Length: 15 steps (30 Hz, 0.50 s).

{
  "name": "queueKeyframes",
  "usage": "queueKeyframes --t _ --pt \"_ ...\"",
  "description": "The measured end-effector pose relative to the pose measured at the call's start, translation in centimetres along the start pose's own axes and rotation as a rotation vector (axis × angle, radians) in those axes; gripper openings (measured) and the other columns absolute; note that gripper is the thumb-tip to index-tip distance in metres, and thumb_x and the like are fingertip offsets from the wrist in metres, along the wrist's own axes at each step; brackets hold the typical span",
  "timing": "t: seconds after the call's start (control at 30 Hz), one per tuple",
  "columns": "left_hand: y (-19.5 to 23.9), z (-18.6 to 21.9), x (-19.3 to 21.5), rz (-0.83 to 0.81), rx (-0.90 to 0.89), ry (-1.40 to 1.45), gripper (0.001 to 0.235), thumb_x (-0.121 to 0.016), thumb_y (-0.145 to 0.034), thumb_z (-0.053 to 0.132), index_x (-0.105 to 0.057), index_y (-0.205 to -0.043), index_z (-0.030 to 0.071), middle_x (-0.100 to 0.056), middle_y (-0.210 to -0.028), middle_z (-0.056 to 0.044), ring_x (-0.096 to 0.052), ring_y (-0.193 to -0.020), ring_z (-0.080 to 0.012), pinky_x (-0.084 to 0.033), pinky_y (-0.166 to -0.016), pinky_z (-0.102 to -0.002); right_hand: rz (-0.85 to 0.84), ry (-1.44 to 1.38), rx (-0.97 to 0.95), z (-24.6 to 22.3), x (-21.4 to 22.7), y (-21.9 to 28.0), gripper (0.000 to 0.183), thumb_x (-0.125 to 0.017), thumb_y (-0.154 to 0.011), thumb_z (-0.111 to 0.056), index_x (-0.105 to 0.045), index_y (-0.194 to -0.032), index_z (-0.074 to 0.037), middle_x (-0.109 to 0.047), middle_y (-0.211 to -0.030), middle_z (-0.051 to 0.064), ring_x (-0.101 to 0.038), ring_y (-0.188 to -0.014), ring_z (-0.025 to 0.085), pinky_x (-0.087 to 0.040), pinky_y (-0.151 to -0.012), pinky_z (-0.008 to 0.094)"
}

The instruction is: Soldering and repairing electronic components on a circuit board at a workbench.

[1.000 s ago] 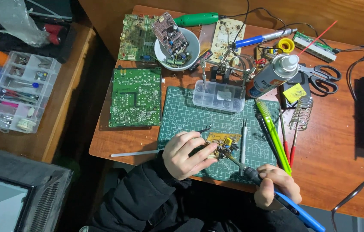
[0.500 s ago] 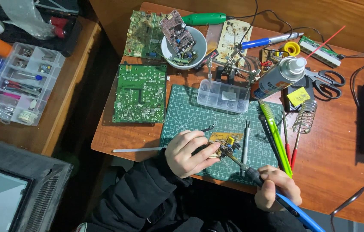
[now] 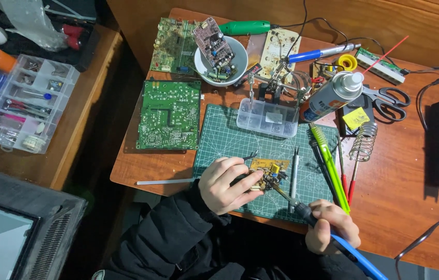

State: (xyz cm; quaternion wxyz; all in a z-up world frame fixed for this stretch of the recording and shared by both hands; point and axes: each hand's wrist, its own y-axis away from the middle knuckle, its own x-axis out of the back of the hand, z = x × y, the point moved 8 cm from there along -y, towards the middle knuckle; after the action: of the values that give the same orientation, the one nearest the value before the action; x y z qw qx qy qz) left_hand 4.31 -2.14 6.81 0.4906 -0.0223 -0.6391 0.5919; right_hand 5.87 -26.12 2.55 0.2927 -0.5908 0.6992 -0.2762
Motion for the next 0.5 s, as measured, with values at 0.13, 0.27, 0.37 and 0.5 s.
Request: queueKeyframes --t 0.13,0.27,0.37,0.5 --pt "-0.13 0.07 0.08 -0.003 -0.013 -0.002 0.042 -0.08 -0.094 0.034 -0.065 -0.121 0.007 -0.06 -0.103 -0.008 -0.06 -0.102 -0.0262 -0.055 -0.088 -0.041 -0.005 0.031 0.011 0.43 0.45 0.54 0.024 -0.056 -0.092 -0.02 -0.055 -0.082 0.001 -0.051 -0.063 0.013 -0.049 -0.044 0.023 -0.053 -0.05 0.037" --pt "0.07 0.03 -0.07 -0.006 -0.006 -0.013 0.041 -0.08 -0.094 0.034 -0.065 -0.121 0.008 -0.06 -0.104 -0.008 -0.06 -0.104 -0.0261 -0.054 -0.087 -0.041 0.001 0.069 -0.011 0.09 0.13 0.23 0.027 -0.056 -0.093 -0.023 -0.055 -0.08 0.0 -0.051 -0.062 0.011 -0.051 -0.047 0.022 -0.054 -0.054 0.036" --pt "-0.18 0.04 0.04 -0.009 0.004 -0.018 0.041 -0.08 -0.093 0.035 -0.066 -0.12 0.009 -0.061 -0.103 -0.008 -0.06 -0.103 -0.0264 -0.055 -0.087 -0.041 0.01 0.136 -0.033 0.26 0.36 0.66 0.028 -0.055 -0.093 -0.024 -0.056 -0.081 0.001 -0.056 -0.065 0.012 -0.059 -0.051 0.028 -0.056 -0.058 0.038" --pt "-0.19 -0.08 0.02 -0.006 0.024 -0.007 0.039 -0.078 -0.094 0.034 -0.066 -0.119 0.008 -0.06 -0.103 -0.009 -0.06 -0.104 -0.0273 -0.055 -0.091 -0.042 0.036 0.071 0.006 0.19 0.29 0.47 0.026 -0.056 -0.092 -0.021 -0.055 -0.081 0.002 -0.051 -0.062 0.012 -0.052 -0.045 0.025 -0.053 -0.051 0.037"
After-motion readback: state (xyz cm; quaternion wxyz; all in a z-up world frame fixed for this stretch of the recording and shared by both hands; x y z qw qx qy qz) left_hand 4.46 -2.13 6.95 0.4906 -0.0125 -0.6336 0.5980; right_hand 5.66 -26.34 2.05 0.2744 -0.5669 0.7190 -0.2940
